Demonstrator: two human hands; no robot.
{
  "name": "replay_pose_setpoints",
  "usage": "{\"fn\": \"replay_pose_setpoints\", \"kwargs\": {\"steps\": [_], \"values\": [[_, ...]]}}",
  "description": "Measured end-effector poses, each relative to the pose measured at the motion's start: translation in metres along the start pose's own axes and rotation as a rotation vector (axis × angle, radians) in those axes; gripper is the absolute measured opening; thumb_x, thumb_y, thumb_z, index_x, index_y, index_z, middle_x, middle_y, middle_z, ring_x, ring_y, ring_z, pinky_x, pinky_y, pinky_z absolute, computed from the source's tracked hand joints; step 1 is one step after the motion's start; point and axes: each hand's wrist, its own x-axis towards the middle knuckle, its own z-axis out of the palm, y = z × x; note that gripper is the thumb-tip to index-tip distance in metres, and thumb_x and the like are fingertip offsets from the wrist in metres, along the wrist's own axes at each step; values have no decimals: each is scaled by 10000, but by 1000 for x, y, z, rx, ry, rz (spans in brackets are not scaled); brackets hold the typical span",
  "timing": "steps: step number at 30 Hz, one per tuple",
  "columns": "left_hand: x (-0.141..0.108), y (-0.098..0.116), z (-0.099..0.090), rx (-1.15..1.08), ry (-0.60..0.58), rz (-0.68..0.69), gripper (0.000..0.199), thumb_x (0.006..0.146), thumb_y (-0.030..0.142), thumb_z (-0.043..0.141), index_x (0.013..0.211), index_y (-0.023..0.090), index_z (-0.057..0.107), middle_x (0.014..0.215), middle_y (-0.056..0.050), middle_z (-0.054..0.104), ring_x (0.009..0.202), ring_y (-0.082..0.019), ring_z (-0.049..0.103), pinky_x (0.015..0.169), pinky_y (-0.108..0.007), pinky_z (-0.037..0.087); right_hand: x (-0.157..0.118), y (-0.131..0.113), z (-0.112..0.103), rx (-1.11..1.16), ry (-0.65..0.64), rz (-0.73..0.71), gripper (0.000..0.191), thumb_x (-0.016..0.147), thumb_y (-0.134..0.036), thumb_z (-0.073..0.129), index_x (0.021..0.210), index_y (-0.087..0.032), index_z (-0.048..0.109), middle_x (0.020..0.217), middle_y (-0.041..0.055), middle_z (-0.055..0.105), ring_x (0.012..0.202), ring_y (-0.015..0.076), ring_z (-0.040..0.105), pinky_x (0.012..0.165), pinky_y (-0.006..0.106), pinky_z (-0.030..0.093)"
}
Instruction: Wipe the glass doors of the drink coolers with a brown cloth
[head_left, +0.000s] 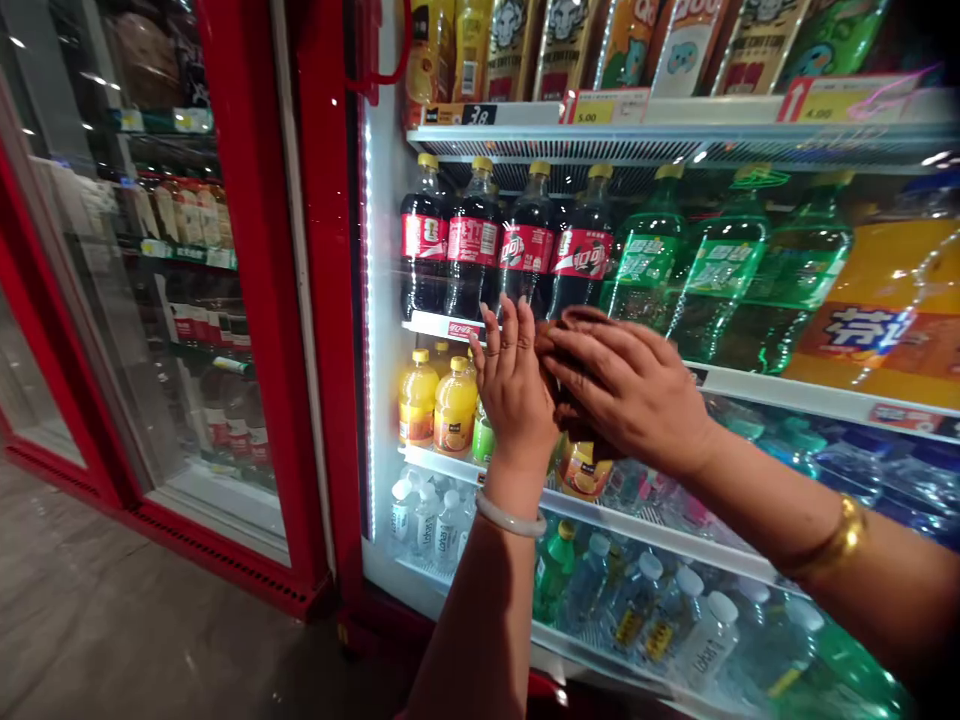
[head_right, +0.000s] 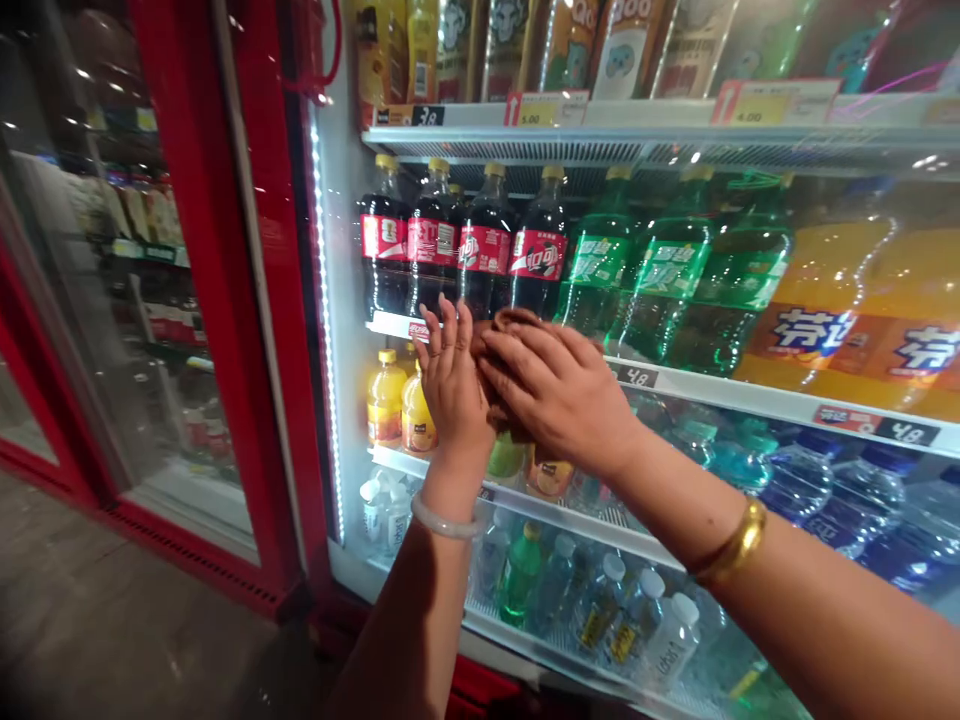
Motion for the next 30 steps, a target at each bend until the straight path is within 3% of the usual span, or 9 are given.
{"fn": "replay_pose_setpoints", "kwargs": {"steps": [5,9,12,16,19,22,25,27,30], "values": [[-5,15,4,32,-35,28,576,1107,270,289,1681,262,327,1773,-30,304,1682,-220,61,1381,-576,-25,-5,18,-10,-69,77,315,425,1007,-369,665,1408,-234,636,1548,71,594,1417,322,551,1162,513,488],[-15,21,13,8,-64,76,579,1107,283,304,1685,258,316,1775,-36,288,1680,-211,78,1390,-543,-4,-18,-3,-10,-64,45,187,310,1005,-285,648,1303,-207,679,1500,73,636,1390,285,561,1156,466,468],[-20,22,17,6,-27,82,561,1109,288,280,1662,251,365,1771,-41,301,1680,-199,79,1393,-540,-10,-15,3,-9,-93,24,61,267,1043,-301,582,1282,-236,683,1513,32,628,1405,246,544,1157,433,457],[-18,24,18,48,-52,85,579,1102,246,263,1676,225,332,1767,-61,297,1679,-203,56,1384,-578,-27,-25,29,-18,-58,64,289,316,1030,-334,616,1335,-275,672,1579,16,565,1461,270,505,1205,477,437],[-17,25,19,83,-60,89,586,1104,244,278,1690,227,302,1760,-69,307,1677,-219,60,1382,-594,0,-45,21,-25,-34,106,394,304,1000,-337,660,1295,-268,692,1562,55,576,1469,302,499,1205,512,442],[-19,20,23,135,-9,159,597,1109,242,299,1705,240,257,1759,-73,305,1677,-225,85,1382,-590,26,-49,3,-22,-39,67,207,234,1003,-296,656,1225,-241,703,1513,64,623,1447,291,522,1169,491,460],[-21,15,27,203,77,231,593,1116,242,323,1705,230,250,1746,-90,336,1674,-205,128,1391,-542,61,-35,8,-18,-28,69,58,177,1015,-268,636,1175,-234,705,1474,36,656,1405,261,558,1139,453,475],[-21,15,28,231,99,236,594,1111,213,331,1701,209,259,1741,-103,341,1671,-204,145,1392,-530,91,-31,25,-21,-49,79,114,174,1024,-299,641,1176,-239,701,1506,20,634,1412,254,554,1150,451,474],[-20,19,27,255,95,236,619,1092,160,342,1703,205,249,1737,-100,348,1670,-216,146,1389,-550,116,-46,40,-32,-80,130,342,220,1000,-330,693,1202,-242,700,1530,42,611,1446,266,533,1185,468,469]]}}
